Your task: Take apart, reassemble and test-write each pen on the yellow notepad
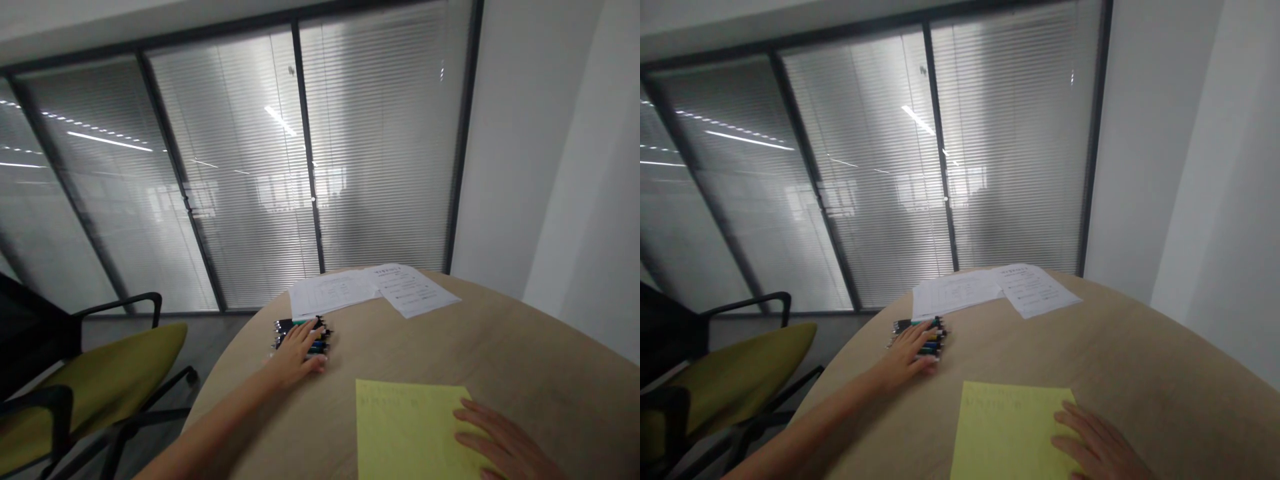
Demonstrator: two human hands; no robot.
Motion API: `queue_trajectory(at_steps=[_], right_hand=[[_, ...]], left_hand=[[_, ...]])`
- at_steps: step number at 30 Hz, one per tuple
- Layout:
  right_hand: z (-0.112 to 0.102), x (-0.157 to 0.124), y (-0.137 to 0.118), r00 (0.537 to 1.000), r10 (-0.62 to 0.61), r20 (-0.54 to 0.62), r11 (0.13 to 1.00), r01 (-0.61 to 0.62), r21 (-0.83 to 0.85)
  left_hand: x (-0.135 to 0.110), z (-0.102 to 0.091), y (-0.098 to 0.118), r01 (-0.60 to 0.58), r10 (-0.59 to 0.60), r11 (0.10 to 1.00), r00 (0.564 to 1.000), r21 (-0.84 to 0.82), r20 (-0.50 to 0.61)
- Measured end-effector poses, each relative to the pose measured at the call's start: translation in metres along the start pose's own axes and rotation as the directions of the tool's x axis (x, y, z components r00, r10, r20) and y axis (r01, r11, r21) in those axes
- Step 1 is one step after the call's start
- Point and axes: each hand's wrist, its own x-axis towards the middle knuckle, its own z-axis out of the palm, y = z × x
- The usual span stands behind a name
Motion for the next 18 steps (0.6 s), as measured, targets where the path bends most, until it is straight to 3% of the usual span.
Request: queue_trajectory(at_steps=[5, 10, 15, 18], right_hand=[[0.011, 0.006, 0.030, 0.969, 0.209, 0.131, 0.977, -0.214, 0.019], [0.020, 0.049, 0.084, 0.926, 0.334, 0.173, 0.942, -0.326, -0.076], [0.037, 0.058, 0.134, 0.820, 0.526, 0.228, 0.849, -0.490, -0.198], [0.051, 0.045, 0.150, 0.795, 0.569, 0.212, 0.820, -0.532, -0.210]], left_hand=[[0.014, -0.009, 0.059, -0.070, 0.073, 0.989, 0.997, -0.133, 0.015], [0.034, 0.011, 0.113, -0.197, 0.217, 0.957, 0.973, -0.210, 0.073], [0.049, 0.045, 0.126, -0.295, 0.314, 0.930, 0.948, -0.222, 0.056], [0.049, 0.056, 0.123, -0.297, 0.316, 0.929, 0.947, -0.221, 0.056]])
